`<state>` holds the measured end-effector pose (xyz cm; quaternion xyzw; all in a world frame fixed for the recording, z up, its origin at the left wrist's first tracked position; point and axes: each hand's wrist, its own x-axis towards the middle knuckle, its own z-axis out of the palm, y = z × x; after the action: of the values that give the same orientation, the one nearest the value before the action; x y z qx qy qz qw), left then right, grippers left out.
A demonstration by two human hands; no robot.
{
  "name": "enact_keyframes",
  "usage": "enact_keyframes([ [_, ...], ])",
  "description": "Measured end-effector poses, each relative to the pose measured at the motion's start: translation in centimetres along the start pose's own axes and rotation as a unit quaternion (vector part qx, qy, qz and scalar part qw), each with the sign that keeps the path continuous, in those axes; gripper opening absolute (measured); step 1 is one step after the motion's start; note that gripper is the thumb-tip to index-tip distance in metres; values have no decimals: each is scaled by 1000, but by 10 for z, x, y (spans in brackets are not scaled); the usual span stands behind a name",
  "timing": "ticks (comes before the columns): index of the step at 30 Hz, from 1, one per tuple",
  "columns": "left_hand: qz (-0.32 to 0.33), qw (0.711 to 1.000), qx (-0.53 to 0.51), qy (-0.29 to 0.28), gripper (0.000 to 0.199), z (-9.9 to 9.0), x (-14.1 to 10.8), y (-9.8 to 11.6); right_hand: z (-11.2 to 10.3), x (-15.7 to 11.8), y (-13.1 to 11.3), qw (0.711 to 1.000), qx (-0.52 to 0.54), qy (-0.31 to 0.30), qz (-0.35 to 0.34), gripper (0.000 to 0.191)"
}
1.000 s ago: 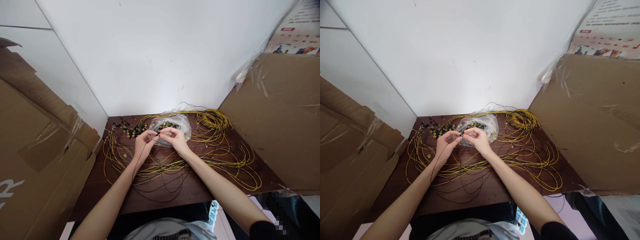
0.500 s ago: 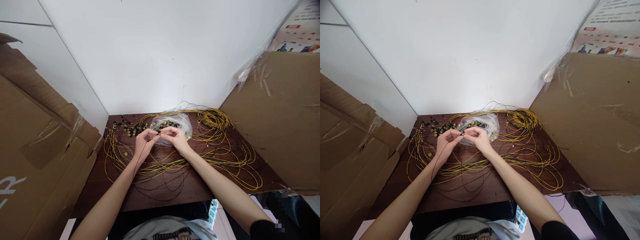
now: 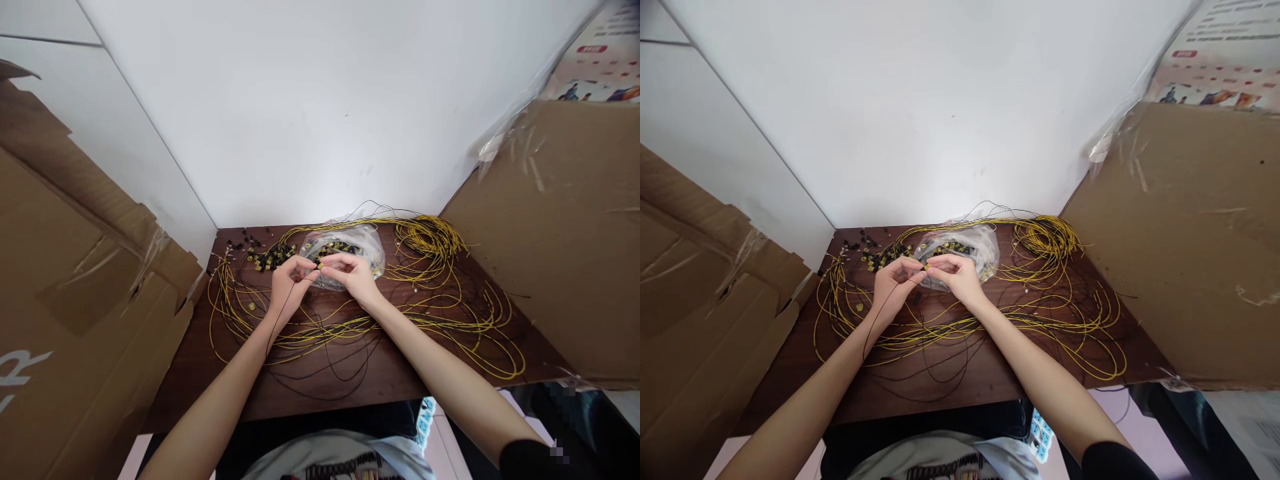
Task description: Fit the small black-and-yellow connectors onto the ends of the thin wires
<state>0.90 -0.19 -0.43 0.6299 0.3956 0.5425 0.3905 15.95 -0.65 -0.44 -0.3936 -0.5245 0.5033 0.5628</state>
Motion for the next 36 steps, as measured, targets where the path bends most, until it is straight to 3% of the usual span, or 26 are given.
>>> enact_keyframes([
  [17,32,999,8,14,14,0,0,-1,3,-4,-4,999,-40,3,-14,24],
  [25,91,995,47,7,9,-1,0,-1,0,-4,-5,994,-98,-5,-49,17],
  [36,96,993,72,21,8,-1,-4,-2,0,-4,-1,991,-113,-11,-64,17],
])
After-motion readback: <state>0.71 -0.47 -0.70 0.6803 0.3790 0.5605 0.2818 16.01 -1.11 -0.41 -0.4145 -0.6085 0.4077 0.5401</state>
